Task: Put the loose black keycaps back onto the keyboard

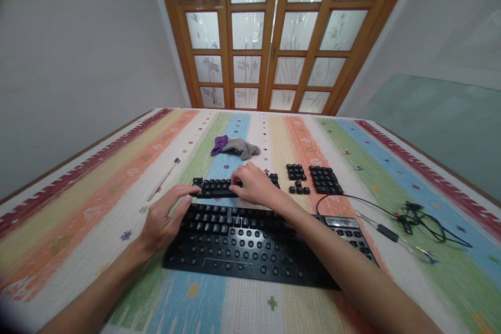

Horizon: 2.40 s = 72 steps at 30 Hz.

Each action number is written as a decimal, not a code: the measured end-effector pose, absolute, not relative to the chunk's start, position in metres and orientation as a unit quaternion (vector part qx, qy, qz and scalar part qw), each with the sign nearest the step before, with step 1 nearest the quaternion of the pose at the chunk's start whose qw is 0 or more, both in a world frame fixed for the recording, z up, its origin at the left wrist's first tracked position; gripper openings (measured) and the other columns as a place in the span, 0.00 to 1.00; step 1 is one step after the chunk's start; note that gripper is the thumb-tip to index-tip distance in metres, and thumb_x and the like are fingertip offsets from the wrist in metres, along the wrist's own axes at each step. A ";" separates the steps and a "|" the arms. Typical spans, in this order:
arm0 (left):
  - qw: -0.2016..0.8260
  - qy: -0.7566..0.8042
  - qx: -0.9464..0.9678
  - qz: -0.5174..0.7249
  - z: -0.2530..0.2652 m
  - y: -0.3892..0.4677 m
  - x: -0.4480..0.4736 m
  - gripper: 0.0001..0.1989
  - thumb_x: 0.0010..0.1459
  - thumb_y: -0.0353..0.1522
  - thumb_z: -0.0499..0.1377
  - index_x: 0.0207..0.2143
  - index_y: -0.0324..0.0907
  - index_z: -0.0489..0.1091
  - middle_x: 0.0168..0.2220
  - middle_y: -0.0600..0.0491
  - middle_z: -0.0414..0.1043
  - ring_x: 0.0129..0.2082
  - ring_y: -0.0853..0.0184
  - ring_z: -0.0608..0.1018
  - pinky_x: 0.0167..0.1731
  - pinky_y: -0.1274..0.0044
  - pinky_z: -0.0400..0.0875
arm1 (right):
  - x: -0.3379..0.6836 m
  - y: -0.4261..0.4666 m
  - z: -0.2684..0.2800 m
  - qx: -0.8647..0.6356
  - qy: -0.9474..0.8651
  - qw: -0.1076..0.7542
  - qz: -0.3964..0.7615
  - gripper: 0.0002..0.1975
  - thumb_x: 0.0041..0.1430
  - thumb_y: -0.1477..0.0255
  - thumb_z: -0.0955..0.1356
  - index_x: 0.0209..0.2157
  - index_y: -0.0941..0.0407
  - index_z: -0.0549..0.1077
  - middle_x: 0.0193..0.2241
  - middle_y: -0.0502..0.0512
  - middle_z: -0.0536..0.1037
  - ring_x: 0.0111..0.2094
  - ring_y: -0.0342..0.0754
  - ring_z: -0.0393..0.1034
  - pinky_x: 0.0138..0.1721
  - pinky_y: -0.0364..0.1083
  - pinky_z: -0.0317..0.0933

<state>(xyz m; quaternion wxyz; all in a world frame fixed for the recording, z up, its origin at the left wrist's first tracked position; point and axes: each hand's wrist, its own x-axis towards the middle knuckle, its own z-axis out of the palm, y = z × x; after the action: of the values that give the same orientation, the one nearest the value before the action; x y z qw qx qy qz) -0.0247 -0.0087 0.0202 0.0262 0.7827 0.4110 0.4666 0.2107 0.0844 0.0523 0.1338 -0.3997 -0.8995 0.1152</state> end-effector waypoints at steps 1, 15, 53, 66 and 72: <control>0.013 0.421 0.775 0.471 0.020 -0.008 -0.027 0.12 0.69 0.28 0.50 0.48 0.39 0.72 0.43 0.49 0.79 0.49 0.62 0.79 0.55 0.67 0.72 | 0.209 0.092 0.049 -0.414 -0.894 0.134 0.104 0.04 0.59 0.72 0.70 0.31 0.57 0.78 0.33 0.56 0.78 0.40 0.52 0.68 0.43 0.49 0.58; -0.021 0.443 0.693 0.568 0.014 -0.002 -0.032 0.09 0.63 0.29 0.61 0.46 0.42 0.66 0.42 0.49 0.76 0.42 0.65 0.81 0.45 0.69 0.77 | 0.197 0.138 0.031 -0.464 -0.876 0.100 0.087 0.09 0.57 0.76 0.67 0.32 0.58 0.81 0.33 0.61 0.81 0.39 0.55 0.70 0.40 0.49 0.58; 0.014 0.347 0.815 0.464 0.013 -0.005 -0.022 0.06 0.62 0.23 0.59 0.39 0.40 0.72 0.34 0.51 0.74 0.35 0.67 0.76 0.37 0.73 0.75 | 0.226 0.057 0.058 -0.331 -0.892 0.236 0.199 0.04 0.60 0.71 0.71 0.35 0.56 0.74 0.34 0.53 0.76 0.41 0.49 0.67 0.44 0.49 0.61; 0.091 0.281 0.873 0.389 0.005 -0.021 0.006 0.10 0.61 0.23 0.57 0.44 0.40 0.73 0.43 0.46 0.75 0.45 0.60 0.76 0.46 0.64 0.74 | 0.236 0.002 0.019 -0.275 -0.926 0.227 0.123 0.08 0.65 0.71 0.67 0.38 0.61 0.74 0.36 0.59 0.74 0.40 0.52 0.63 0.43 0.51 0.60; 0.102 0.284 0.872 0.386 0.005 -0.021 0.005 0.11 0.61 0.23 0.57 0.45 0.41 0.73 0.44 0.45 0.74 0.47 0.60 0.75 0.48 0.63 0.73 | 0.234 0.000 0.014 -0.274 -0.927 0.237 0.097 0.07 0.65 0.71 0.67 0.37 0.61 0.74 0.34 0.58 0.73 0.38 0.51 0.63 0.40 0.49 0.60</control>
<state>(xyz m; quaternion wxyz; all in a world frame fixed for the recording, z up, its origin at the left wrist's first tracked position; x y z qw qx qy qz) 0.0053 -0.0212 0.0051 0.1017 0.8717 0.2838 0.3863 0.2337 -0.0004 0.0141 0.2373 -0.2740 -0.9269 0.0970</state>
